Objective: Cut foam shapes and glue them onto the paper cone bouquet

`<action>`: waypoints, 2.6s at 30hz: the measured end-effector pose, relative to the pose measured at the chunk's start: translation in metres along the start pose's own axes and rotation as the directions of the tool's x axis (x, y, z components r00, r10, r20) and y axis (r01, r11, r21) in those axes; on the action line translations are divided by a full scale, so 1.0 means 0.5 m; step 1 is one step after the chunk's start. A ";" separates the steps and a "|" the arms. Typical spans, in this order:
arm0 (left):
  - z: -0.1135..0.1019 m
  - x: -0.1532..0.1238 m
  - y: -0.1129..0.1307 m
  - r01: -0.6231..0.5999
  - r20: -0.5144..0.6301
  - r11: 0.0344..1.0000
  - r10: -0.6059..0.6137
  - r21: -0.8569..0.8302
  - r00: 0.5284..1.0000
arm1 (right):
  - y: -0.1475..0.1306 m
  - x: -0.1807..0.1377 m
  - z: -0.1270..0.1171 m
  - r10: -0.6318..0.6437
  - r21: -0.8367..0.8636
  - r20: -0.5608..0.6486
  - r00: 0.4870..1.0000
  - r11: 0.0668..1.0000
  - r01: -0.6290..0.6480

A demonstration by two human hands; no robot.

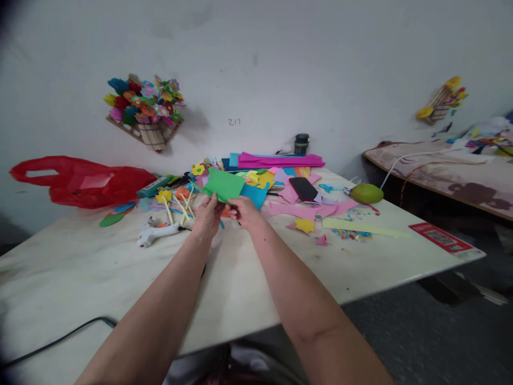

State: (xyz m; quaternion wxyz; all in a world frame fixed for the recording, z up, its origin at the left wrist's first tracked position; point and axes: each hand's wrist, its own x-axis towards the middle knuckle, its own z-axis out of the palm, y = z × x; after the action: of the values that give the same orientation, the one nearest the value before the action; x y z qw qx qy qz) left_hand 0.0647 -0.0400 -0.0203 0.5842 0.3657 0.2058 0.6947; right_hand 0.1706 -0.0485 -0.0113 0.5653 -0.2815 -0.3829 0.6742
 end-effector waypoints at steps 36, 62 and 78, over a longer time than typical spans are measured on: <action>0.000 -0.006 -0.024 -0.026 -0.070 0.993 0.034 0.111 0.997 | -0.005 -0.007 0.001 0.220 -0.003 0.046 0.974 0.975 -0.220; 0.012 -0.011 -0.006 0.012 -0.030 1.000 -0.011 0.017 0.999 | -0.010 -0.006 -0.013 0.005 -0.181 -0.051 0.999 0.983 -0.014; 0.005 -0.006 -0.011 0.028 -0.168 0.999 -0.023 0.025 0.985 | -0.016 -0.008 -0.030 -0.015 -0.265 0.026 1.000 0.964 0.022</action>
State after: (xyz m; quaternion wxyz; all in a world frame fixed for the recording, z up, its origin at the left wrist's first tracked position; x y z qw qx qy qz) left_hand 0.0702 -0.0421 -0.0233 0.5687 0.3110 0.2683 0.7127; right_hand 0.1879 -0.0489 -0.0132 0.5242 -0.3429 -0.4790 0.6150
